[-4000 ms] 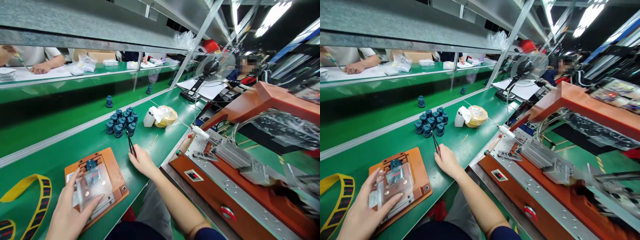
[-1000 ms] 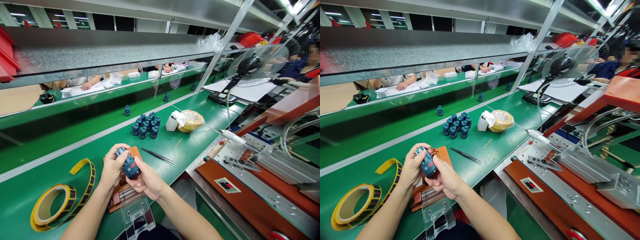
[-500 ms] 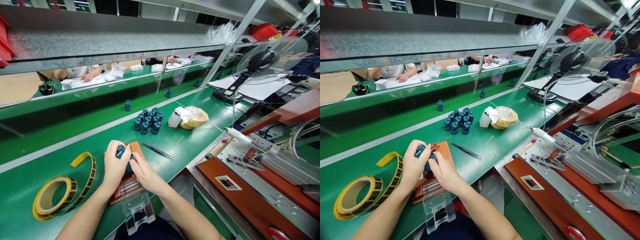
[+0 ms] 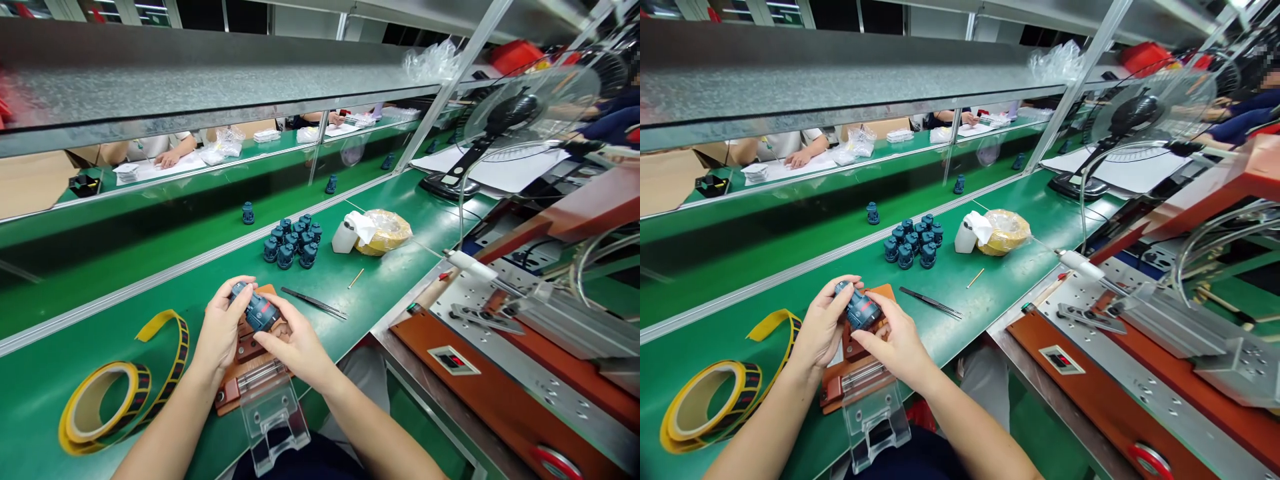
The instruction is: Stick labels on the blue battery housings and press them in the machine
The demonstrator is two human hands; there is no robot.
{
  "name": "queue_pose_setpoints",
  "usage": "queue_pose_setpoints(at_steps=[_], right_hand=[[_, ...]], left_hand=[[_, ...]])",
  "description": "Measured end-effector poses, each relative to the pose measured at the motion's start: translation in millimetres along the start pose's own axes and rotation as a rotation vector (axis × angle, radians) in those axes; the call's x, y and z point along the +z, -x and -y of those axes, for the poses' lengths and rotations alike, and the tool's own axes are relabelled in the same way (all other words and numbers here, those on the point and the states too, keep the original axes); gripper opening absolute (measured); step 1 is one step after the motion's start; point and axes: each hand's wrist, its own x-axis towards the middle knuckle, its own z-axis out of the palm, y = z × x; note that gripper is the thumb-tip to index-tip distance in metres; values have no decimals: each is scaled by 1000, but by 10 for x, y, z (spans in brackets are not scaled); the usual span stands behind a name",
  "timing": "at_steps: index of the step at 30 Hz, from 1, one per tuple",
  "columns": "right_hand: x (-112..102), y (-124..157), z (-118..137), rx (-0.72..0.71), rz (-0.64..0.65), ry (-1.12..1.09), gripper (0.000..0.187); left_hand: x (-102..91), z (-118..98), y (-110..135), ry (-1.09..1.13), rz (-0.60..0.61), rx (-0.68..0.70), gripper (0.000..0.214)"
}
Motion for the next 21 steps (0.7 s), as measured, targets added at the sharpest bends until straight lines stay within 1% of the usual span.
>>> queue_pose_setpoints(at_steps=[3,5,7,10,13,15,17,19,21], right_hand=[[-41,9,-17,-106,-94,173,59],[-73,12,-23,-163,-115,250,60],[-101,8,-30,-190,-115,273,61],[-136,-8,-37,-168,-99,214,60],[-163,-17,-39,-123,-50,65,55],[-174,-7,-50,-113,-34,8,53],[-172,18,-79,-114,-52,5,53],[-151,50,-124,-138,-80,45,56],[-111,79,-175,-205,-110,137,61]], left_hand=[[19,2,3,43,38,-26,44],[31,9,7,57,54,-31,45],[45,16,24,72,62,-44,47],[82,16,86,113,104,-87,57],[142,9,172,154,151,-133,77],[187,9,220,167,142,-140,83],[231,23,257,170,110,-129,79],[276,56,290,169,65,-107,76],[317,110,319,176,30,-83,74]])
